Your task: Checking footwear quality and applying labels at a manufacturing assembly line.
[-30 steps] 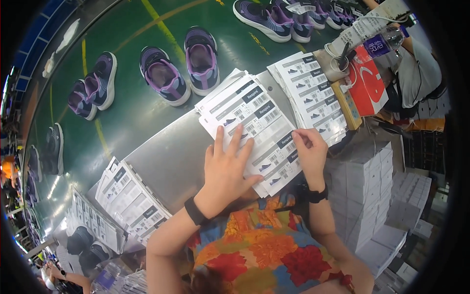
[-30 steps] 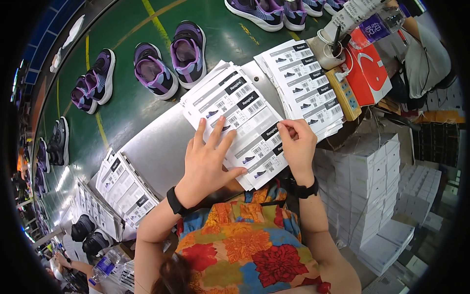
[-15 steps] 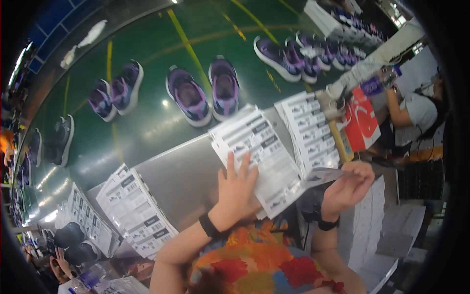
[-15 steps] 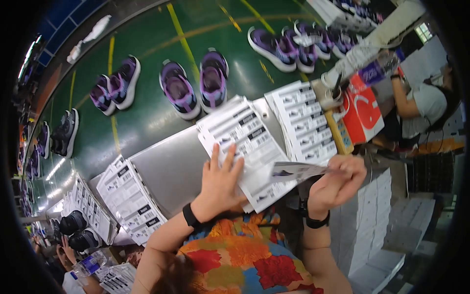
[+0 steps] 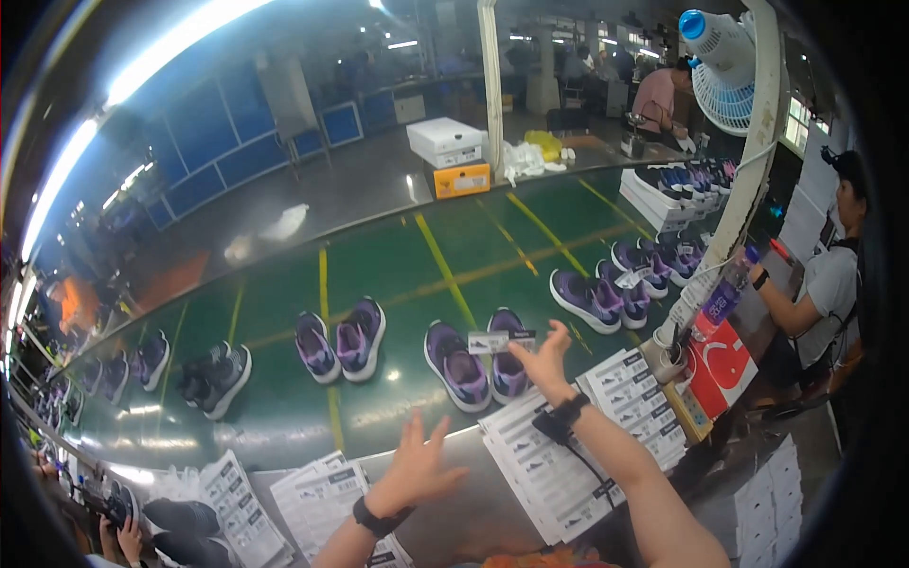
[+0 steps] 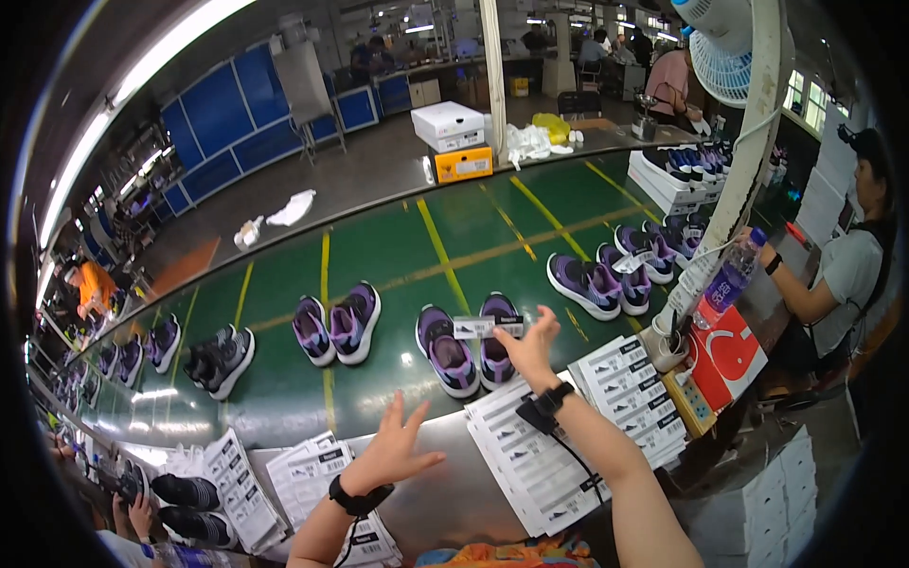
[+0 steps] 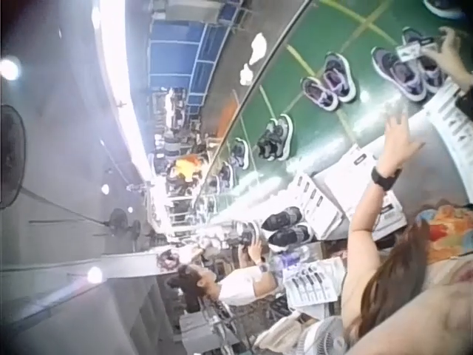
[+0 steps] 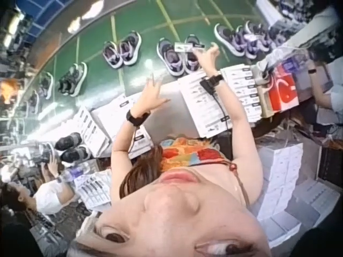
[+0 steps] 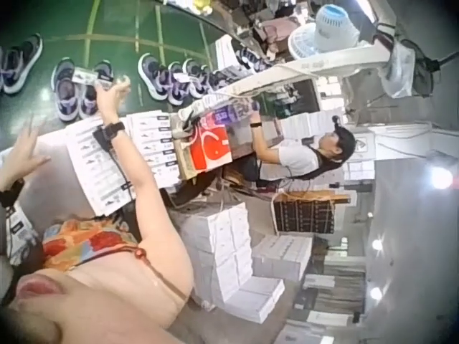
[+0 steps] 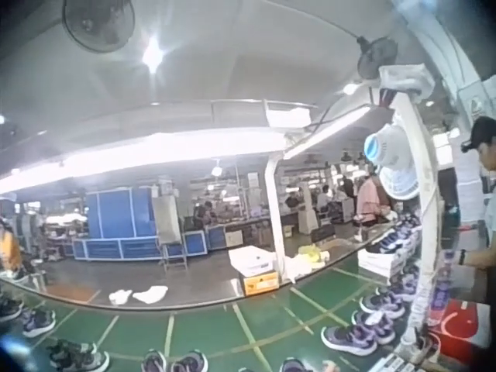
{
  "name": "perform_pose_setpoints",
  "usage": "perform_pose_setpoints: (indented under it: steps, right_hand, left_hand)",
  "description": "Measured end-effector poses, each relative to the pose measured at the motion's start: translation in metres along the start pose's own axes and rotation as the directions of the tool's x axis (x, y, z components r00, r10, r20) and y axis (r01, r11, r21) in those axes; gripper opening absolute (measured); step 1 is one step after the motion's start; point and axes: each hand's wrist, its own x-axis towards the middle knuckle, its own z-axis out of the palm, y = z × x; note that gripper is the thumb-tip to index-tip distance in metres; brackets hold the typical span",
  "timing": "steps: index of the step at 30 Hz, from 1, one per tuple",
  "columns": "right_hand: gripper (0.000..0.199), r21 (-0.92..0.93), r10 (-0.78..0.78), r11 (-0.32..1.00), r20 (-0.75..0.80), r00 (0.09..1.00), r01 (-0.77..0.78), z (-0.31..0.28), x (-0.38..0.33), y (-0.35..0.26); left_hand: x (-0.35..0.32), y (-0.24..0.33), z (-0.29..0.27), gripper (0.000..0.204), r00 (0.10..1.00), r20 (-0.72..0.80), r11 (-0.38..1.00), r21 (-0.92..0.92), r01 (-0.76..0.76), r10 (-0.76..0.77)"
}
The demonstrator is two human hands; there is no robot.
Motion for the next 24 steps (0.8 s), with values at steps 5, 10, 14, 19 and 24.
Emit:
perform_pose_setpoints:
  steps: [5,10,14,19,24]
  right_hand:
    - [0.065,-0.118,-0.318,0.934,0.152,0.936,0.337,-0.042,-0.041,-0.037]
    - [0.028,-0.477,-0.46,0.501,0.559,0.69,0.722,-0.018,-0.02,-0.011]
    - [0.04,-0.542,-0.321,0.595,0.516,0.794,0.593,-0.034,-0.005,-0.043]
    - [0.056,-0.055,-0.39,0.832,0.649,0.653,0.552,-0.091,-0.072,-0.101]
    - [0.088,0.106,-0.065,0.992,0.878,0.473,-0.061,-0.141,-0.146,-0.122]
  left_hand:
    - [0.039,-0.102,-0.046,0.102,0.875,-0.445,0.93,0.203,0.307,-0.192]
    - [0.087,-0.175,-0.078,0.08,0.811,-0.32,0.785,0.243,0.57,-0.49]
    - [0.102,-0.179,-0.084,0.064,0.801,-0.325,0.792,0.198,0.578,-0.503]
    - [0.065,-0.19,-0.1,0.05,0.903,-0.106,0.891,-0.243,0.383,-0.417]
    - [-0.024,-0.029,-0.11,0.038,0.951,-0.082,0.943,-0.179,0.28,-0.298]
